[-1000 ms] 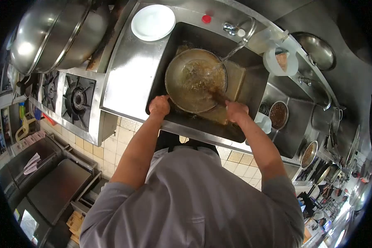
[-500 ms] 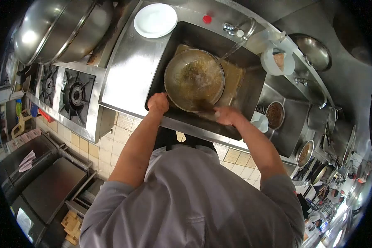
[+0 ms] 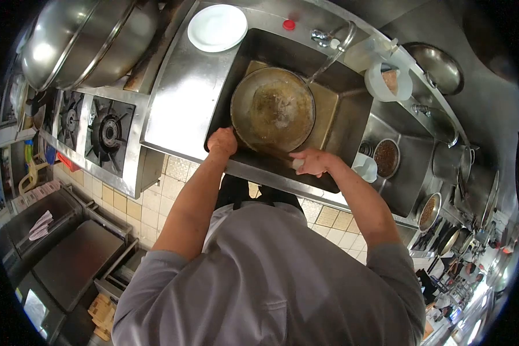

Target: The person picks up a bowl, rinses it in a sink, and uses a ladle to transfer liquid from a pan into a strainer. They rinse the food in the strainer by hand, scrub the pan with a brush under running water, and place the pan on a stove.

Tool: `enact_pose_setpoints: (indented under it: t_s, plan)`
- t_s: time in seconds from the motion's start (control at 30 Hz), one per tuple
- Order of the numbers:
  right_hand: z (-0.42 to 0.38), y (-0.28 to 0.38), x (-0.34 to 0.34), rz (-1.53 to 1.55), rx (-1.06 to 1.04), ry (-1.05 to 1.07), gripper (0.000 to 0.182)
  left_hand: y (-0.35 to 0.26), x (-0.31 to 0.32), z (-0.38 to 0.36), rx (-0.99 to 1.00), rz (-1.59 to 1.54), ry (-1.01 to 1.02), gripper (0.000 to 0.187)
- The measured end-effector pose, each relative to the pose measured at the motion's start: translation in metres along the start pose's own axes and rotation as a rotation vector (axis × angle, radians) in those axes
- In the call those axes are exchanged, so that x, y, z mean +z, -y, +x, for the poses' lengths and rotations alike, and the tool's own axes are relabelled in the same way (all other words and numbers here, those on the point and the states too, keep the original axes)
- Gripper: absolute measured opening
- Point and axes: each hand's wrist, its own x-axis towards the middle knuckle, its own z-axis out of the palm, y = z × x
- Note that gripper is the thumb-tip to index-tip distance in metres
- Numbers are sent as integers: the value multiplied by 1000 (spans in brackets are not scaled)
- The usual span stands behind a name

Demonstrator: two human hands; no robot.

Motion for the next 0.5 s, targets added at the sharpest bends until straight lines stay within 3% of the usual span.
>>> enact_pose_setpoints:
  t_s: [0.07, 0.13, 0.23, 0.27, 0.33, 0.43, 0.5]
  plan:
    - [25, -17, 4, -9, -7, 52, 64, 3, 2, 1, 11, 13, -11, 35]
    - [92, -73, 18, -499, 134, -364, 72, 4, 1, -3, 24, 31, 9, 35]
    - [67, -39, 31, -538, 285, -296, 72, 3, 2, 5, 33, 42, -6, 35]
    - [60, -41, 27, -540, 287, -297, 72, 5, 8, 7, 20, 43, -19, 35]
    - [45, -53, 19, -472, 50, -279, 70, 8, 11, 6, 46, 49, -34, 35]
    - [27, -57, -36, -616, 346, -384, 59, 8, 10, 8, 47, 22, -28, 35]
    - [30, -80, -70, -563, 436, -575, 53, 12, 17, 17, 5, 8, 54, 35]
